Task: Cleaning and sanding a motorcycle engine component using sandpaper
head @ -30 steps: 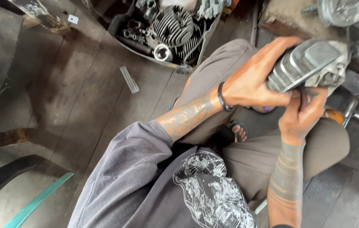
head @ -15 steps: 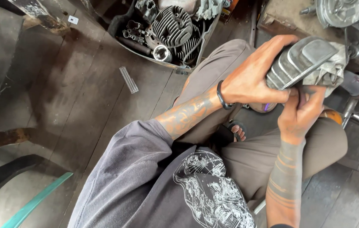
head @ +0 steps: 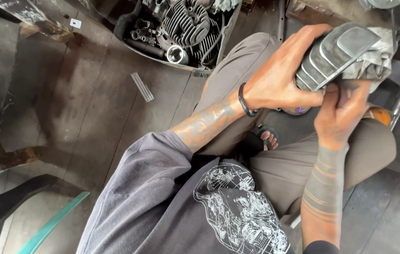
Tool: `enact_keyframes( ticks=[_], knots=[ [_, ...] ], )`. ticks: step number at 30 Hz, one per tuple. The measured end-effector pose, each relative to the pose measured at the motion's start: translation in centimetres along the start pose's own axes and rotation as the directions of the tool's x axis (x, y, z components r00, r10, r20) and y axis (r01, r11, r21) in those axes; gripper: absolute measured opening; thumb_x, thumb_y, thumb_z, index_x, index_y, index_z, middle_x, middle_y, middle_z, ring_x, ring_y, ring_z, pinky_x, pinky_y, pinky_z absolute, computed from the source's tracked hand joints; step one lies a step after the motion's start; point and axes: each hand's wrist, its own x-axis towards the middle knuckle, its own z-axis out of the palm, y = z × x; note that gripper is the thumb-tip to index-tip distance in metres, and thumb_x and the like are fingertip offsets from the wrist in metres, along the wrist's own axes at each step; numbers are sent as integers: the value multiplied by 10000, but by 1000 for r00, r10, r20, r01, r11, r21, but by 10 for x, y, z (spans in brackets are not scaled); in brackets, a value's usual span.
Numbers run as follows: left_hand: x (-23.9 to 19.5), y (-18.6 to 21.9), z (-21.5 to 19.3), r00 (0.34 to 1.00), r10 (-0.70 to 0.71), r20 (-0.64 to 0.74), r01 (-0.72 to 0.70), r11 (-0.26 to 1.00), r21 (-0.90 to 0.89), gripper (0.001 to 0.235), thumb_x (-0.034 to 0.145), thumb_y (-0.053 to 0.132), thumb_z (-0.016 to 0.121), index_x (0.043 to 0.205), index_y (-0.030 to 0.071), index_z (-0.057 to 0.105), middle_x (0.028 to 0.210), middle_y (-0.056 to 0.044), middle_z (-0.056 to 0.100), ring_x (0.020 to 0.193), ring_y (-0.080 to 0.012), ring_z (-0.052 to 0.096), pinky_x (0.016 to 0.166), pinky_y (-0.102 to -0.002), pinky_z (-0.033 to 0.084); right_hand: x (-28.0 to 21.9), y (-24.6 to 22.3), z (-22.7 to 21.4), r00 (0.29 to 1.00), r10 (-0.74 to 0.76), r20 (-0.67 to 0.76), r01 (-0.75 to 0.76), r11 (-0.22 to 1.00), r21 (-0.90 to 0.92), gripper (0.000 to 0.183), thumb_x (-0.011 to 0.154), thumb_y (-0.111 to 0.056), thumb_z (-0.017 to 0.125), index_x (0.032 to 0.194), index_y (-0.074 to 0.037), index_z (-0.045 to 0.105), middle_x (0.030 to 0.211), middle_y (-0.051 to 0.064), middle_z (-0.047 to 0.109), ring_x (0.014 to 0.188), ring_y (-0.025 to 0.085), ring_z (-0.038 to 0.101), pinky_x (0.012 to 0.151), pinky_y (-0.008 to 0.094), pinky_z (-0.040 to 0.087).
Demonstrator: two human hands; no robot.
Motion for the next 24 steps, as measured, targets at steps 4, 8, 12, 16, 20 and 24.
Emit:
enact_keyframes(
  ticks=[4, 8, 12, 16, 20, 24],
  knots=[
    [6, 8, -9, 999, 41, -12, -42, 998, -43, 921, 655, 279, 883, 1422, 112, 400, 1355, -78, 603, 1226, -288, 674, 1108, -385, 554, 7, 4, -2, 999, 38, 29, -40, 998, 58, 247, 1019, 131, 439, 1263, 145, 407, 1182, 326, 544, 1065, 374, 563, 1015, 499, 526],
    [5, 3, -6, 1000, 18, 7, -18, 1000, -13, 942, 666, 300, 873, 1444, 97, 382, 1396, -94, 581, 1267, -293, 657, 1137, -391, 539, 1, 6, 1, 998, 64, 12, -64, 998, 1, 196, 1024, 134, 472, 1217, 143, 446, 1067, 313, 636, 904, 335, 607, 842, 440, 529],
    [7, 12, -13, 999, 42, 11, -41, 998, -57, 916, 629, 268, 862, 1405, 88, 410, 1332, -101, 604, 1200, -301, 662, 1086, -394, 541, -1, 9, -4, 985, 157, 78, -166, 977, 132, 203, 1040, 94, 490, 1234, 85, 429, 1154, 223, 548, 1009, 251, 516, 970, 378, 487],
    [4, 14, -13, 999, 28, 20, -27, 999, -40, 911, 635, 265, 870, 1401, 82, 412, 1322, -97, 602, 1186, -294, 659, 1066, -387, 540, -5, 7, 1, 993, 109, 36, -113, 983, 142, 268, 1003, 140, 412, 1269, 116, 400, 1188, 286, 547, 1082, 321, 548, 1030, 436, 489],
    [4, 20, -16, 999, 40, 9, -39, 997, -65, 870, 640, 249, 849, 1378, 66, 425, 1290, -101, 605, 1144, -294, 663, 1027, -389, 548, -9, 15, -4, 982, 174, 73, -185, 966, 179, 293, 979, 141, 389, 1261, 68, 408, 1164, 202, 509, 1014, 239, 482, 1012, 384, 473],
    [3, 13, -11, 1000, 18, 13, -18, 999, -40, 910, 626, 273, 858, 1391, 61, 412, 1308, -119, 598, 1184, -312, 649, 1067, -396, 528, -3, 4, 2, 991, 130, -12, -125, 971, 202, 346, 1016, 116, 387, 1361, 105, 374, 1294, 283, 512, 1185, 328, 528, 1104, 432, 454]
  ],
)
